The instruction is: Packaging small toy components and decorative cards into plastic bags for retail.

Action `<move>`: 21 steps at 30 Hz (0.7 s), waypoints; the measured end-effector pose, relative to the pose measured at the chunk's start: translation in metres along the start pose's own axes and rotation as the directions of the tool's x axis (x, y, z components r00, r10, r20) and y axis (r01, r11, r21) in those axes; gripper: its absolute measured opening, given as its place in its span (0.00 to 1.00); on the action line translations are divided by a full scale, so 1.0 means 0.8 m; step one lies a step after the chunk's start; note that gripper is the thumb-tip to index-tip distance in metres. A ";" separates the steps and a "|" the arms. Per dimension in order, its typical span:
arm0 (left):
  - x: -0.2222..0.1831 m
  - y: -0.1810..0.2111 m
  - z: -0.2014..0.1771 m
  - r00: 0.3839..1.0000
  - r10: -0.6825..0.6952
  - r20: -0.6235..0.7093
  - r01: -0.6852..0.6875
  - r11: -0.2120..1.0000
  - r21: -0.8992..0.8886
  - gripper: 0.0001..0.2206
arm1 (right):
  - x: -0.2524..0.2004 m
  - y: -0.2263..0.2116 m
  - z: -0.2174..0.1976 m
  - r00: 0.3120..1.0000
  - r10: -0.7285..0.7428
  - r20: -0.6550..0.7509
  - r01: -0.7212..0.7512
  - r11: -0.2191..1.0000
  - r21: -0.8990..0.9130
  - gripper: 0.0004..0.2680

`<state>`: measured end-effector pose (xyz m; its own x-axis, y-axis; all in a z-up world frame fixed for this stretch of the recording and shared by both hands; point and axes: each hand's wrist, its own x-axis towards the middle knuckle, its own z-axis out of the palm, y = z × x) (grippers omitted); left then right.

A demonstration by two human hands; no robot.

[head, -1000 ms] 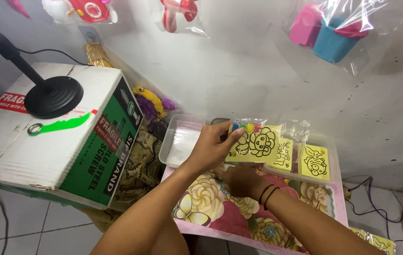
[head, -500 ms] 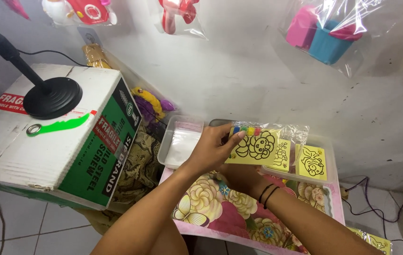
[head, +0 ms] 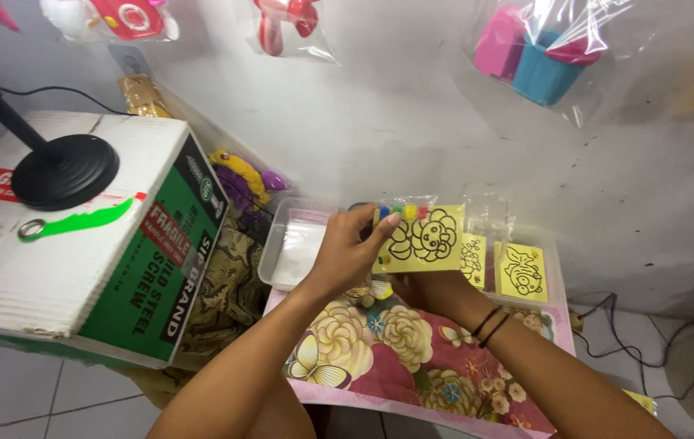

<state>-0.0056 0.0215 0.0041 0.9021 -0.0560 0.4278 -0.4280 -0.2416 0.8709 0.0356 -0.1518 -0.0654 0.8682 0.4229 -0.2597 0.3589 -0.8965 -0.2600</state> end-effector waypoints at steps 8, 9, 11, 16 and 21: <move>0.002 -0.002 0.011 0.999 -0.038 0.038 0.039 0.999 -0.021 0.15 | -0.035 0.098 0.026 0.982 -0.158 0.105 0.163 0.986 -0.041 0.12; 0.003 -0.004 0.014 0.998 -0.038 0.047 0.039 0.999 -0.016 0.15 | -0.041 0.105 0.028 0.971 -0.228 0.071 0.230 0.973 -0.020 0.09; 0.005 -0.004 0.015 0.997 -0.050 0.057 0.052 0.998 -0.026 0.14 | -0.042 0.124 0.052 0.961 -0.270 0.050 0.273 0.961 -0.045 0.07; 0.011 -0.012 0.024 0.993 -0.095 0.073 0.097 0.995 -0.021 0.13 | -0.053 0.141 0.064 0.945 -0.325 0.035 0.326 0.944 -0.048 0.07; 0.011 -0.010 0.033 0.993 -0.065 0.096 0.065 0.998 0.007 0.15 | -0.046 0.149 0.089 0.932 -0.361 0.038 0.361 0.912 -0.194 0.07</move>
<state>0.0074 -0.0025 -0.0056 0.9292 -0.1331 0.3448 -0.3681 -0.2516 0.8951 0.0222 -0.2648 -0.1531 0.6668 0.7223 -0.1834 0.7070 -0.6910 -0.1508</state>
